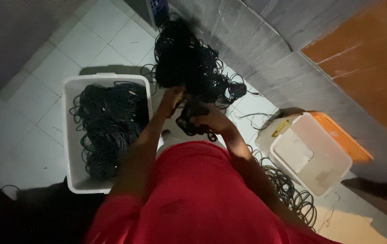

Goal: The person gathers long black cables from the floor, winds them into neat coils, and places them into a white bin.

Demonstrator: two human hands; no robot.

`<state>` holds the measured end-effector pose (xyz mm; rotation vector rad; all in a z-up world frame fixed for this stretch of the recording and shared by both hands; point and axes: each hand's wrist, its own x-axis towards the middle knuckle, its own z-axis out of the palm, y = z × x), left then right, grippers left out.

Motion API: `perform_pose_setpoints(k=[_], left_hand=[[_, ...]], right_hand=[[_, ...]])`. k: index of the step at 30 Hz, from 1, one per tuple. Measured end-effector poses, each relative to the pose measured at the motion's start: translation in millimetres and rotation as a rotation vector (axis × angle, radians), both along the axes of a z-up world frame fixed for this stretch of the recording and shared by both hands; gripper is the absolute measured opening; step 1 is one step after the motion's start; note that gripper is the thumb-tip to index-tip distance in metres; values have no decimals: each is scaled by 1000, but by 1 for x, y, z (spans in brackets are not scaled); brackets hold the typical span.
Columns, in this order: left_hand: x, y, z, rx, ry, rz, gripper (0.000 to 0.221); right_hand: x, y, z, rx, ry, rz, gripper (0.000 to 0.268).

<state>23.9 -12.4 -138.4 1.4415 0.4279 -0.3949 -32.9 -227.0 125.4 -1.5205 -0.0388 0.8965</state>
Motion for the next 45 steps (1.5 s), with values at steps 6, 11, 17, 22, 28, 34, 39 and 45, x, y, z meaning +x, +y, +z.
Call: perform_pose_setpoints(k=[6,11,17,22,28,34,39,45], left_hand=[[-6,-2,-15,583,-440,-282,54],[-36,12,-14,527,-266,-194,48],[-95,31,-7,400,68,-89,42],[-109,13,-6,206,177,-224,40],[-75,38,1,68,134,-4,41],[-36,82,23,-323,-73,379,46],[-4,77,80,-36,-399,-27,38],[-21,21,56,463,-824,-401,17]], right_hand=[[-8,-1,-15,319,-124,-71,37],[-22,-10,-16,295,-111,-199,55],[-27,-27,0,441,-146,-173,57],[-25,-16,5,308,-202,-197,59],[-18,-11,0,213,-169,-221,53],[-20,-4,12,103,-116,-168,54],[-27,7,18,-234,-35,-201,58],[-17,9,14,91,-226,-183,45]])
